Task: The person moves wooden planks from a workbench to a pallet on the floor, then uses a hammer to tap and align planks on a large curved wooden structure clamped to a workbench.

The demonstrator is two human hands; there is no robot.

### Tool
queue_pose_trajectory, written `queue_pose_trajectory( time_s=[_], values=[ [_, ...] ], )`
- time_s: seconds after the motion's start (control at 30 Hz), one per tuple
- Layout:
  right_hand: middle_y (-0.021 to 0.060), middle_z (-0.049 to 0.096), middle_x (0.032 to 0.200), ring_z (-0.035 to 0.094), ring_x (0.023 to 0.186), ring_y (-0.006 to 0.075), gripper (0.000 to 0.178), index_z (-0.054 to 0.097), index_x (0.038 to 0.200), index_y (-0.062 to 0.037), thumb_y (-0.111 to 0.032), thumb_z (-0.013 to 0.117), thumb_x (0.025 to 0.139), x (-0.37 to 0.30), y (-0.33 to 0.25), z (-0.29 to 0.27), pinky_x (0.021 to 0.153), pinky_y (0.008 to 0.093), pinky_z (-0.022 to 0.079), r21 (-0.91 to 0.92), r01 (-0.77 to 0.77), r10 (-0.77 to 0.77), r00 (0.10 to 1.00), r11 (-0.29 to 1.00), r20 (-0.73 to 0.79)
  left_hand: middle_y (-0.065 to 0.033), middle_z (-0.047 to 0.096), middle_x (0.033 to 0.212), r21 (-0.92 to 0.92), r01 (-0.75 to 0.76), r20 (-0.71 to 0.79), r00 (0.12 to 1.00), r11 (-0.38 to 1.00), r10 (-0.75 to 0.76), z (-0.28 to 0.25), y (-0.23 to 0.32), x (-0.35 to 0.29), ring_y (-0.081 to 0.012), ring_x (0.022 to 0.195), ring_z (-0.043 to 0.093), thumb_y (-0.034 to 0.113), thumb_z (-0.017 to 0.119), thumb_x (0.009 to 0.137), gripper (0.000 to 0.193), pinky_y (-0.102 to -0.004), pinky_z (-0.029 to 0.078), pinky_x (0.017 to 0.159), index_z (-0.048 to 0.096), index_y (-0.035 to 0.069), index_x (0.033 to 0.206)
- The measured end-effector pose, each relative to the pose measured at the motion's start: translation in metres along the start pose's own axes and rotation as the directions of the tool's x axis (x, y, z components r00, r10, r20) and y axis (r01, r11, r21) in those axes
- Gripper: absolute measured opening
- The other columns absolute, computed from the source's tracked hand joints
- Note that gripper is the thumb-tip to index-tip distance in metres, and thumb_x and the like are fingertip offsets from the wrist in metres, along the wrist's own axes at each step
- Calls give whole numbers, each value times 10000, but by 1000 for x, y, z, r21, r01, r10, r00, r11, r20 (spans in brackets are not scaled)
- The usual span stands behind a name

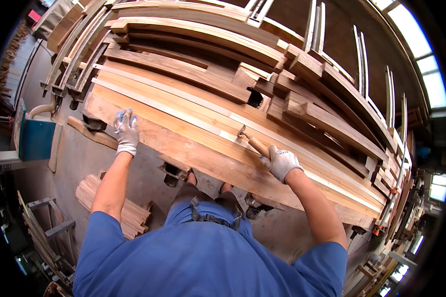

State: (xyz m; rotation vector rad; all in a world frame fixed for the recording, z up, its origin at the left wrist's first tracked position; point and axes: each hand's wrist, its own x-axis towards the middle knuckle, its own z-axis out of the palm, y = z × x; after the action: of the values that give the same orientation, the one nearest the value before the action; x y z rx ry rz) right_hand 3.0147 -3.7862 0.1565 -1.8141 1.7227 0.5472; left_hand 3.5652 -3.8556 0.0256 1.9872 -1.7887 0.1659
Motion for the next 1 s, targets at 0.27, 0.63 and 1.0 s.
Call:
queue_pose_trajectory(
  time_s=[0.27, 0.63, 1.0],
  values=[
    [251, 734, 1040, 681, 1027, 468, 454, 569, 1142, -52, -485, 600, 1007, -38, 41, -6, 912, 535, 523, 47, -108, 108, 994, 993, 7, -186, 591, 1395, -15, 19, 15, 1000, 1000, -19, -4, 10, 2, -400, 1353, 492, 171, 717, 925, 402, -531, 393, 1154, 666, 113, 1320],
    [11, 525, 649, 503, 490, 122, 303, 583, 1055, -47, -348, 616, 1050, -17, -8, -79, 447, 313, 476, 860, -80, 249, 967, 504, -56, -192, 590, 1391, -4, 26, -17, 1000, 1000, -26, 0, 3, -3, -410, 1377, 468, 176, 705, 935, 417, -541, 379, 1155, 655, 125, 1346],
    [205, 725, 795, 728, 625, 319, 413, 589, 1139, 6, -380, 642, 1006, 137, -65, -4, 580, 452, 588, 542, -49, 318, 853, 839, -415, -192, 563, 1430, -41, 56, 12, 998, 998, -55, -2, 7, 2, -418, 1408, 445, 172, 721, 921, 427, -562, 358, 1179, 649, 127, 1339]
  ],
)
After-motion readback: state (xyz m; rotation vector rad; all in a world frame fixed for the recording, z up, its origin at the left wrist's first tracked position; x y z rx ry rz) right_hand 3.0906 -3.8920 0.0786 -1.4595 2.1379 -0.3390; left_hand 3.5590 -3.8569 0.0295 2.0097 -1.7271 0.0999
